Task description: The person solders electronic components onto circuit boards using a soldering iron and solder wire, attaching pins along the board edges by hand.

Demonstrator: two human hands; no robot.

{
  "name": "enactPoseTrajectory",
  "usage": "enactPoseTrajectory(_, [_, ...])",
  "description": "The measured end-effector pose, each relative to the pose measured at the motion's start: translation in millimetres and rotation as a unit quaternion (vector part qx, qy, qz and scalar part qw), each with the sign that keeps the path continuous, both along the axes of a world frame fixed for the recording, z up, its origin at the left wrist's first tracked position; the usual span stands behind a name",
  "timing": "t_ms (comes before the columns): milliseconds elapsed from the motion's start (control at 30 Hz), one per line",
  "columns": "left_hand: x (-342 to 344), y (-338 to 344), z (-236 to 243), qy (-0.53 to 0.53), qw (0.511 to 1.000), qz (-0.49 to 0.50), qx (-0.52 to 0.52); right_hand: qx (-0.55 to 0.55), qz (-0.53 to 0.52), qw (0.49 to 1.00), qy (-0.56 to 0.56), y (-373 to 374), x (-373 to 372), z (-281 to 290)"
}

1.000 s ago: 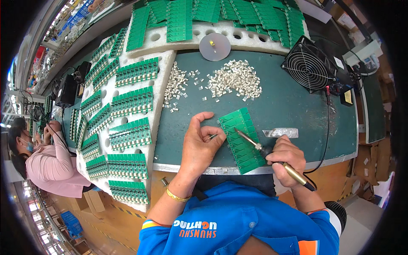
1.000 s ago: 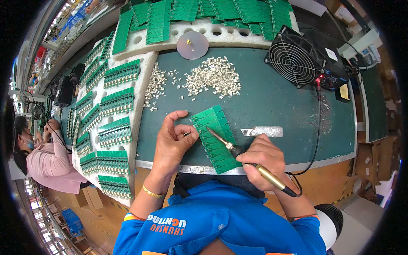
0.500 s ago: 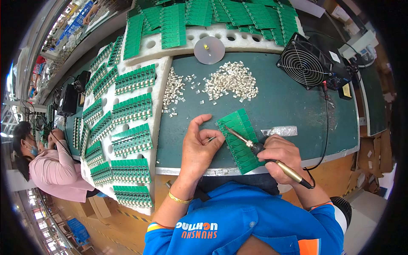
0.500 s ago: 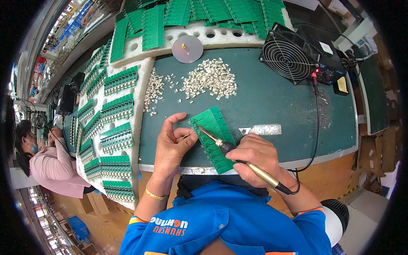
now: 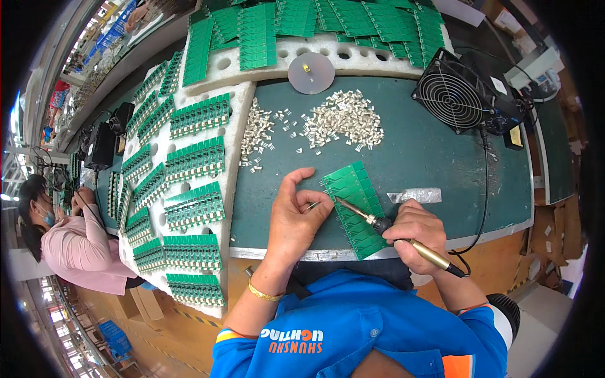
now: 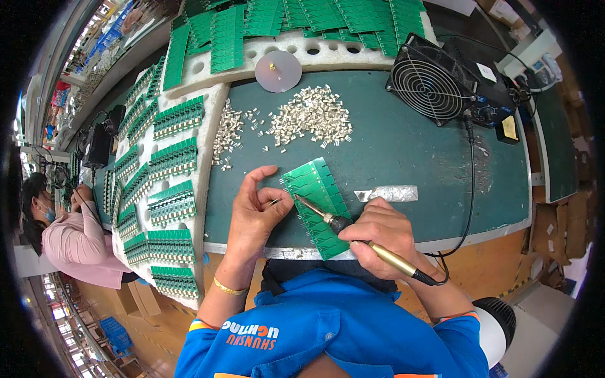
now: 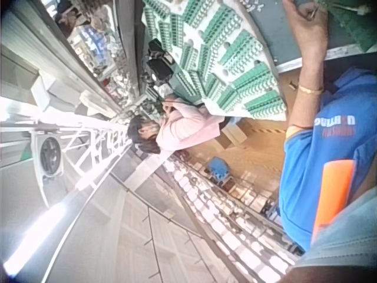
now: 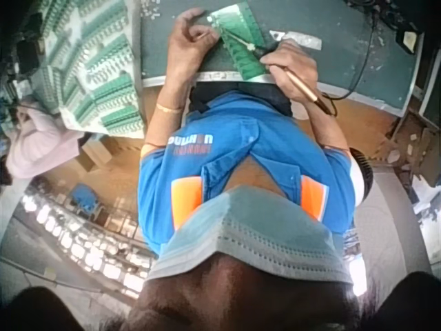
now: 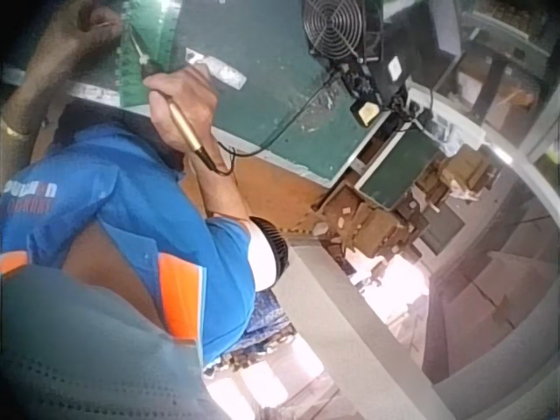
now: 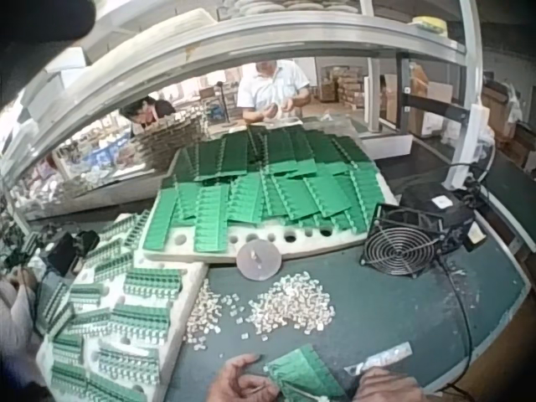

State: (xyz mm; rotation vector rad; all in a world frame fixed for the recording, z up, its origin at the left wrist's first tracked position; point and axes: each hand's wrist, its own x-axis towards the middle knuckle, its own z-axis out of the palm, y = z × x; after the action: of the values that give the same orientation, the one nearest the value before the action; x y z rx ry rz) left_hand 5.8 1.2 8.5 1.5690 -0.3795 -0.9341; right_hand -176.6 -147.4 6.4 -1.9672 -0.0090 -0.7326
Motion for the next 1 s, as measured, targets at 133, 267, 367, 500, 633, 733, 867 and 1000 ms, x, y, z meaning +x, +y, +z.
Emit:
enactPoseTrajectory(133, [0.9,0.0,2.4,0.001,1.0,-0.007,0.007,-0.001,0.003,1.0,0.004,-0.8,-1.0,-0.2])
enactPoseTrajectory(267, [0.9,-1.6,2.5,0.016,1.0,0.001,-0.004,0.008,-0.002,1.0,0.003,-1.6,-1.4,-1.3])
enactPoseTrajectory(367, [1.0,-1.9,4.3,0.04,0.999,0.003,-0.007,0.022,-0.003,1.0,0.003,-1.4,-1.4,-1.8])
enactPoseTrajectory(500, [1.6,-2.1,4.1,0.038,0.999,-0.005,-0.008,0.027,-0.003,1.0,0.004,-1.8,-2.5,-0.5])
enactPoseTrajectory(633, [1.1,-2.2,2.4,0.034,0.999,-0.005,-0.009,0.02,-0.004,1.0,-0.001,-0.9,-2.3,-2.0])
enactPoseTrajectory(733, [1.6,-1.8,2.9,0.031,1.0,-0.007,-0.002,0.008,-0.001,1.0,-0.002,-0.2,-2.1,-3.1])
enactPoseTrajectory(867, [2.7,-0.8,3.2,0.036,0.999,-0.018,0.001,0.011,-0.002,1.0,-0.004,-0.6,-2.4,-4.2])
enactPoseTrajectory(1000, [2.5,-1.3,4.6,0.05,0.999,-0.01,-0.005,0.033,0.003,0.999,-0.022,-3.2,-4.8,-4.3])
